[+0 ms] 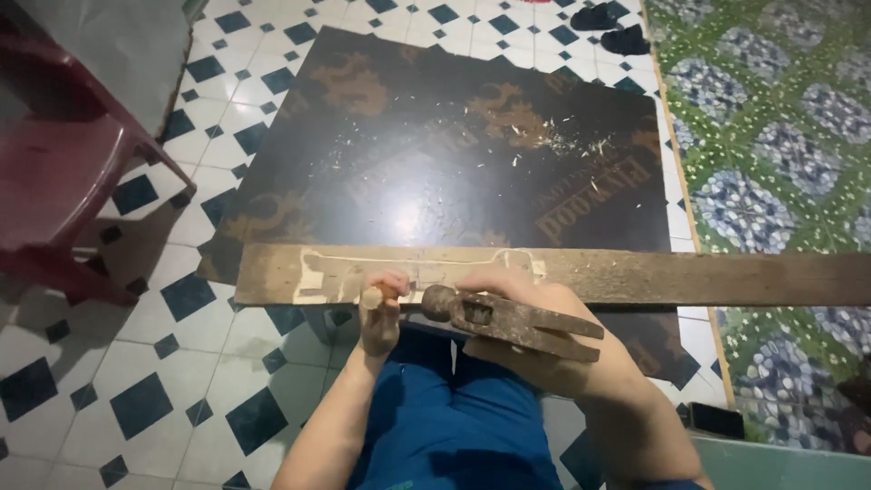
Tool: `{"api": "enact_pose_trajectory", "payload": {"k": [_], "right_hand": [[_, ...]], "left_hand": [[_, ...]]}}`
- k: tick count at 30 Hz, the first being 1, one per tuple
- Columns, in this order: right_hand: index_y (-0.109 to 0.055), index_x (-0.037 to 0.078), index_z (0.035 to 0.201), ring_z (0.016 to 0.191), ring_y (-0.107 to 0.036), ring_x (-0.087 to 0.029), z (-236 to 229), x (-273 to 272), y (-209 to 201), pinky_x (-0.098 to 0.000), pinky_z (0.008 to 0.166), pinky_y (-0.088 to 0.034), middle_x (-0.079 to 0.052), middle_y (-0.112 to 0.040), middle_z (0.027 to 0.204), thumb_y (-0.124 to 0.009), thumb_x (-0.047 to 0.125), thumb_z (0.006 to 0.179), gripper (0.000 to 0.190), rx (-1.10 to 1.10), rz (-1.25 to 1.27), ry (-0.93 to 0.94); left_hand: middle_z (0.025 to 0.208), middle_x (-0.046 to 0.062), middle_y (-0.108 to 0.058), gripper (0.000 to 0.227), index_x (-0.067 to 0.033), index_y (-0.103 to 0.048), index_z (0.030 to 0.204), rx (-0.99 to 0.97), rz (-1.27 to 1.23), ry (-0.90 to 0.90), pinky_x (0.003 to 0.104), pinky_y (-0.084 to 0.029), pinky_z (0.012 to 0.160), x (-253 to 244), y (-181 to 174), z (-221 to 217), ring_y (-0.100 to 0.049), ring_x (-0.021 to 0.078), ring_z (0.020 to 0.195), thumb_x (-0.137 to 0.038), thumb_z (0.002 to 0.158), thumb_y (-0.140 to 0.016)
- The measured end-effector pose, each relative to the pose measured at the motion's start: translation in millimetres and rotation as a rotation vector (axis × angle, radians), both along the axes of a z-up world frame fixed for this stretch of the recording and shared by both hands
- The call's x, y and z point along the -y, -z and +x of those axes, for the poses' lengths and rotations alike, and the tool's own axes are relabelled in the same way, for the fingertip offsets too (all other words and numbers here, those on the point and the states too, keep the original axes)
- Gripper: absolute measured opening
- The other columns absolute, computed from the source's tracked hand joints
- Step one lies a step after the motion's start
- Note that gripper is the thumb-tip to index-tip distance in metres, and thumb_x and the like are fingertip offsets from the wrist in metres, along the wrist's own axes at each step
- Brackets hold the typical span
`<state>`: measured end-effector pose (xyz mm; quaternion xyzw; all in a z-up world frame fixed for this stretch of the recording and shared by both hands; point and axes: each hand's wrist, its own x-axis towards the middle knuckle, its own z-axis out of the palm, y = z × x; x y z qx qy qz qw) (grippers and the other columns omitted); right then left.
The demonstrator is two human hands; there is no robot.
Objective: Chiseling a design into a wooden plank using a hammer and a small chisel
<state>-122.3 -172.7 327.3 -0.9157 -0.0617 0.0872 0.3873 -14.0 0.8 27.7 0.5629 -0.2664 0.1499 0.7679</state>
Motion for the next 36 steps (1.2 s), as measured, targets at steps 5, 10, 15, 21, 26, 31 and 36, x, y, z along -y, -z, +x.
{"api": "enact_pose_trajectory", "payload": {"k": [5, 10, 15, 21, 26, 31, 36], "right_hand": [[-0.062, 0.017, 0.128, 0.111, -0.074, -0.023, 0, 10, 26, -0.0365, 0.092, -0.056, -0.004, -0.075, 0.124, -0.068, 0.036, 0.09, 0.042, 0.196, 0.179, -0.198], [-0.062, 0.019, 0.128, 0.109, -0.074, -0.022, 2, 14, 34, -0.0371, 0.09, -0.056, -0.002, -0.075, 0.124, -0.067, 0.038, 0.089, 0.044, 0.133, 0.125, -0.172], [-0.061, 0.021, 0.129, 0.11, -0.074, -0.023, 4, 13, 39, -0.0376, 0.089, -0.056, 0.0, -0.075, 0.126, -0.069, 0.037, 0.088, 0.045, 0.099, 0.053, -0.136], [-0.063, 0.018, 0.125, 0.11, -0.072, -0.025, 7, 2, 28, -0.0385, 0.091, -0.054, -0.004, -0.074, 0.121, -0.071, 0.037, 0.089, 0.042, 0.182, 0.097, -0.227], [-0.063, 0.018, 0.125, 0.11, -0.073, -0.024, 9, 0, 29, -0.0387, 0.089, -0.056, -0.003, -0.075, 0.122, -0.068, 0.041, 0.09, 0.042, 0.188, 0.091, -0.242], [-0.062, 0.018, 0.126, 0.11, -0.073, -0.026, 10, 0, 37, -0.0402, 0.088, -0.056, -0.004, -0.075, 0.122, -0.067, 0.042, 0.09, 0.044, 0.165, 0.049, -0.223], [-0.065, 0.019, 0.124, 0.099, -0.076, -0.021, 6, -13, 15, -0.0351, 0.082, -0.056, 0.0, -0.078, 0.114, -0.071, 0.034, 0.089, 0.038, 0.28, 0.066, -0.276]], "left_hand": [[0.093, 0.006, -0.055, 0.032, -0.011, -0.052, 0.106, 0.177, -0.056, 0.039, 0.03, -0.048, 0.081, -2, -6, -5, -0.056, 0.019, 0.085, -0.043, 0.108, -0.051], [0.095, 0.005, -0.055, 0.031, -0.0107, -0.054, 0.107, 0.18, -0.115, 0.069, 0.028, -0.046, 0.08, 2, -4, -3, -0.054, 0.0181, 0.085, -0.041, 0.108, -0.053], [0.092, 0.005, -0.056, 0.033, -0.0115, -0.053, 0.104, 0.231, -0.012, 0.033, 0.031, -0.046, 0.08, 4, -16, -6, -0.055, 0.019, 0.084, -0.044, 0.108, -0.05], [0.105, 0.011, -0.058, 0.031, -0.0078, -0.054, 0.112, 0.161, -0.04, 0.021, 0.034, -0.048, 0.089, 13, 3, -14, -0.058, 0.0237, 0.098, -0.038, 0.108, -0.051], [0.101, 0.011, -0.06, 0.039, -0.0086, -0.054, 0.109, 0.179, -0.072, 0.08, 0.033, -0.05, 0.081, 5, -6, -18, -0.06, 0.0227, 0.09, -0.047, 0.106, -0.056], [0.103, 0.01, -0.062, 0.036, -0.0108, -0.053, 0.114, 0.264, -0.071, 0.128, 0.034, -0.051, 0.083, 6, -10, -18, -0.061, 0.0232, 0.092, -0.045, 0.106, -0.057], [0.095, 0.01, -0.061, 0.038, -0.0062, -0.058, 0.114, 0.233, -0.022, 0.131, 0.037, -0.046, 0.074, 11, -6, -10, -0.056, 0.0221, 0.081, -0.044, 0.106, -0.056]]}}
